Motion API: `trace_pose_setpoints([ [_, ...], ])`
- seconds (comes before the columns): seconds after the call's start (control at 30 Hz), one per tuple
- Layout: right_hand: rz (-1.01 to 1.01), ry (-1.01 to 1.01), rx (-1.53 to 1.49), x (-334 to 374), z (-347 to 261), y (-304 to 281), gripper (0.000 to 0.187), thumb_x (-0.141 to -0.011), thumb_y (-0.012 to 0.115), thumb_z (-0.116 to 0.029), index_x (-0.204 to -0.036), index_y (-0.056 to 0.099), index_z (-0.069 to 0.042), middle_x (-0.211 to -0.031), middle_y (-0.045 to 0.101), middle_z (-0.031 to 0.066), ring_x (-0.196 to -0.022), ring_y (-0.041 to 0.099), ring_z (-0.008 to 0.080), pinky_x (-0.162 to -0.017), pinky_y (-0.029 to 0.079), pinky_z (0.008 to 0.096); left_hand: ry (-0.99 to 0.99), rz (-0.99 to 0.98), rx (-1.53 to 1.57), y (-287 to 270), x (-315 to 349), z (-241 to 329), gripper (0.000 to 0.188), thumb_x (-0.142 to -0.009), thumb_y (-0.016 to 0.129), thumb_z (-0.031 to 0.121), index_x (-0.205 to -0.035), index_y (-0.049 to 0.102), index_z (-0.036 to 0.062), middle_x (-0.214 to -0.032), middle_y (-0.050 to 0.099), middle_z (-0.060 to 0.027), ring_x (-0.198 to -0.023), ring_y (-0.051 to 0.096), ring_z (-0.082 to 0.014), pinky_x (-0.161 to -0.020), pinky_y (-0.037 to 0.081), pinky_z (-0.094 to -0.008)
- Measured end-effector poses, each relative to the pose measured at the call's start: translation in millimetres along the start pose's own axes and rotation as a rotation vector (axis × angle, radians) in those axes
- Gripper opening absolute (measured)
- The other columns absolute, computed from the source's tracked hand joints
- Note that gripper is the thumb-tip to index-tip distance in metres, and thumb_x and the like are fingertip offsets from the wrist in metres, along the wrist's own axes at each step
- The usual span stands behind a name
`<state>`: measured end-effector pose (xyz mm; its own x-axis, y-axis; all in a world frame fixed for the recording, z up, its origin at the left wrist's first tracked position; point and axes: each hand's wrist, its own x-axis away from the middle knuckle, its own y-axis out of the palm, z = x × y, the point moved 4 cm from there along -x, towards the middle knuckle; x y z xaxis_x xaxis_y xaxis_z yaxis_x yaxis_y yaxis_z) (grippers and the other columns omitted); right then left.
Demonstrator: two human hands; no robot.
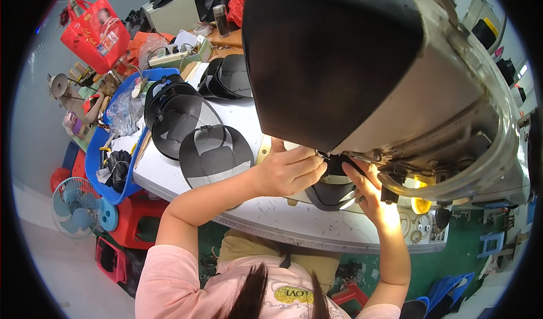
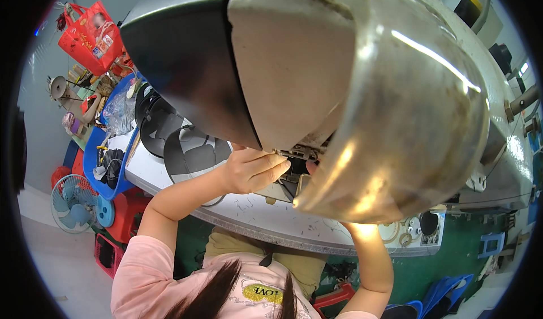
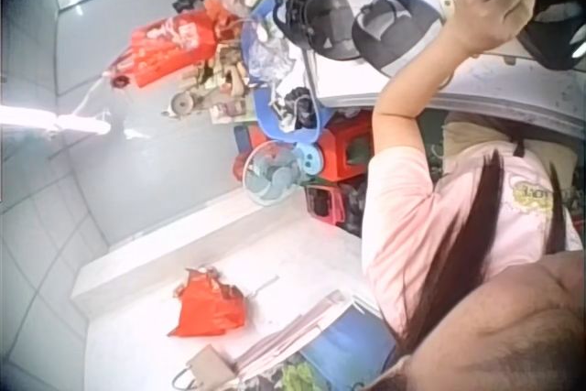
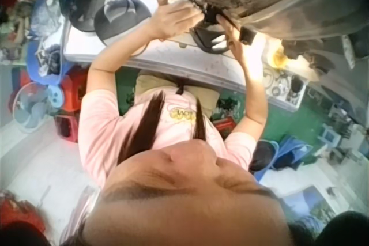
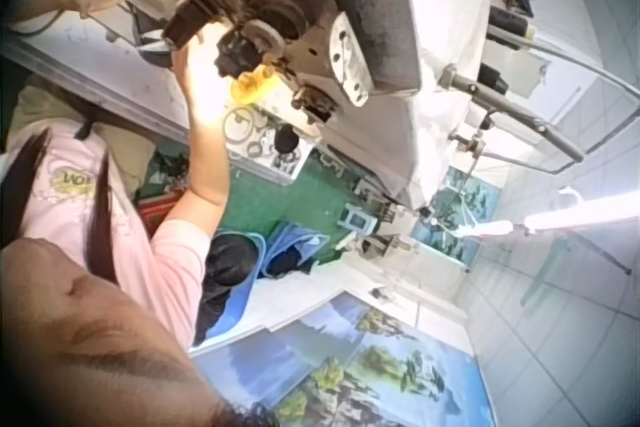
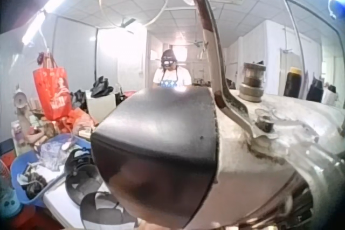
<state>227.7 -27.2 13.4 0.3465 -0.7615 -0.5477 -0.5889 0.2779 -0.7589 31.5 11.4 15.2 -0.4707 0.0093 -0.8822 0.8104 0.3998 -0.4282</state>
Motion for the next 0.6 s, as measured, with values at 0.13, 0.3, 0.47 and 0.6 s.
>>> trace_pose_setpoints([
  [0.13,0.055,-0.139,0.19,-6,-1,1,0.059,-0.063,0.065,0.011,-0.117,0.066,-0.013,-0.114,0.065,0.013,-0.102,0.064,0.0302,-0.086,0.051,0.036,0.0,0.012,0.024,4,1,-6,0.017,-0.065,0.071,0.005,-0.081,0.068,0.0038,-0.083,0.067,-0.0065,-0.071,0.063,-0.0186,-0.066,0.05,-0.0307],
  [0.3,0.053,-0.12,0.186,-8,-1,1,0.059,-0.063,0.067,0.01,-0.118,0.066,-0.013,-0.11,0.066,0.0136,-0.098,0.065,0.0296,-0.083,0.051,0.0345,-0.005,-0.007,0.044,4,6,-8,0.019,-0.067,0.07,0.003,-0.085,0.066,0.0036,-0.081,0.067,-0.0069,-0.068,0.065,-0.0188,-0.064,0.051,-0.0304],
  [0.47,0.104,-0.177,0.256,-11,-3,-1,0.056,-0.066,0.065,0.01,-0.117,0.067,-0.014,-0.106,0.068,0.0126,-0.095,0.066,0.0288,-0.082,0.051,0.0345,0.015,0.004,0.043,3,4,-6,0.019,-0.068,0.07,0.002,-0.087,0.064,0.0042,-0.08,0.067,-0.007,-0.068,0.065,-0.0183,-0.065,0.053,-0.0321],
  [0.6,0.071,-0.133,0.23,-15,-7,-3,0.056,-0.067,0.063,0.011,-0.116,0.067,-0.014,-0.103,0.068,0.0116,-0.09,0.065,0.0266,-0.08,0.05,0.0336,0.011,0.014,0.041,4,5,-8,0.018,-0.067,0.07,0.001,-0.084,0.065,0.0046,-0.08,0.066,-0.0061,-0.066,0.064,-0.0189,-0.067,0.054,-0.0325],
])
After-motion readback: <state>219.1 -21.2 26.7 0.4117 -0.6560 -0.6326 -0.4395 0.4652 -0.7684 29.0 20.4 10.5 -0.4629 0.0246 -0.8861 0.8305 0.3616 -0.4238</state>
